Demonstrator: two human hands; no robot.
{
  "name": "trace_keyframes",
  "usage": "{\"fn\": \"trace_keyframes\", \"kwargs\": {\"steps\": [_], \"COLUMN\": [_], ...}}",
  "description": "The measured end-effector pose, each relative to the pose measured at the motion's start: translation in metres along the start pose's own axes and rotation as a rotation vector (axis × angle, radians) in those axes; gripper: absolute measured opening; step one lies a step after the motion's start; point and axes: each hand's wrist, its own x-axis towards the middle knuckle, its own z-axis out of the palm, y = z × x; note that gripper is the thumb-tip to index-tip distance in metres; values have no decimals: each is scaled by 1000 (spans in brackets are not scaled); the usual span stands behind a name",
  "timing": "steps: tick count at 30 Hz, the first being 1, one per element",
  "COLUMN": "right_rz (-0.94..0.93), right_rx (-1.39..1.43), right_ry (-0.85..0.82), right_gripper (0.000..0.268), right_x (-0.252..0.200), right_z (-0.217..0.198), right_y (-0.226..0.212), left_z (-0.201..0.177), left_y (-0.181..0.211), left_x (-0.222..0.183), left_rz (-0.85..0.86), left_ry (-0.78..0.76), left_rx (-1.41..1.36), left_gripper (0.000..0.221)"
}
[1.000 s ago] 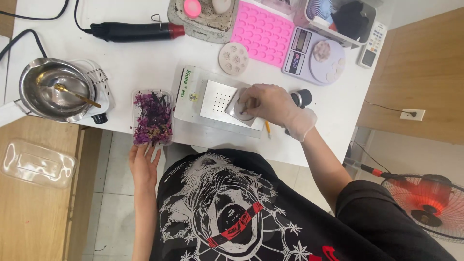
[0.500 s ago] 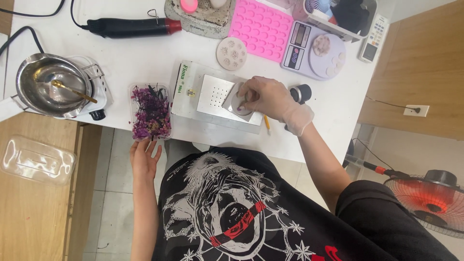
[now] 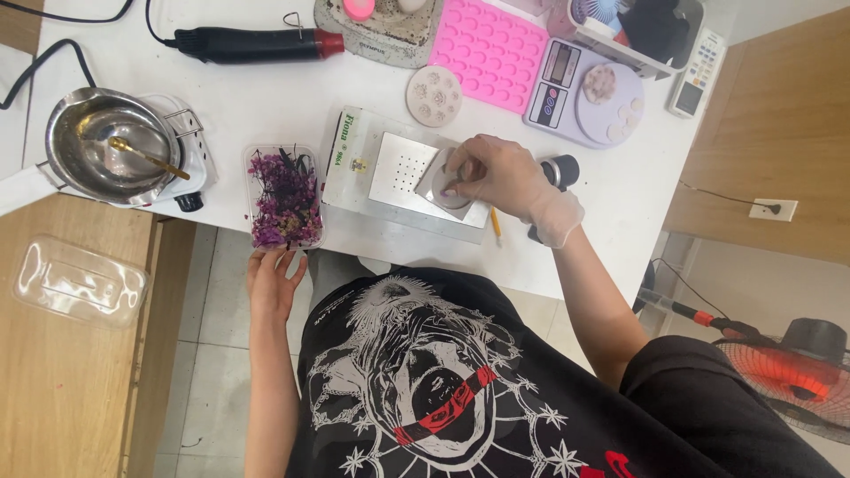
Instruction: Placing dried flowers into a silicone mold on a digital scale to prepare for candle making.
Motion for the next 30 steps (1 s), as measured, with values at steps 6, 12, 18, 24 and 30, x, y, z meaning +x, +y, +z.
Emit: {"fn": "trace_keyframes", "kwargs": {"steps": [6,12,18,24,30], "right_rz": [46,-60,-179,-288,-238], "right_rx": [37,-20,42,78,277], "right_ry": [17,68,80,63,115], "right_gripper": [28,16,18,22,19], "right_x": [-4,-8,-9,-9,-13], "right_z": [1,6,14,10,10], "right_y": [-4,8,29,34,37], "left_z": [-15,-13,3,54,115], "left_y": [-20,-11,20,54,53], "left_x": [22,-1,-75,-144,-146], "left_rz": [9,-43,16,103,180], "left_ry": [41,21,-90,-112,-200], "left_rx": [18,-13,-67,37,148], "left_gripper": [34,33,38,43,39]}}
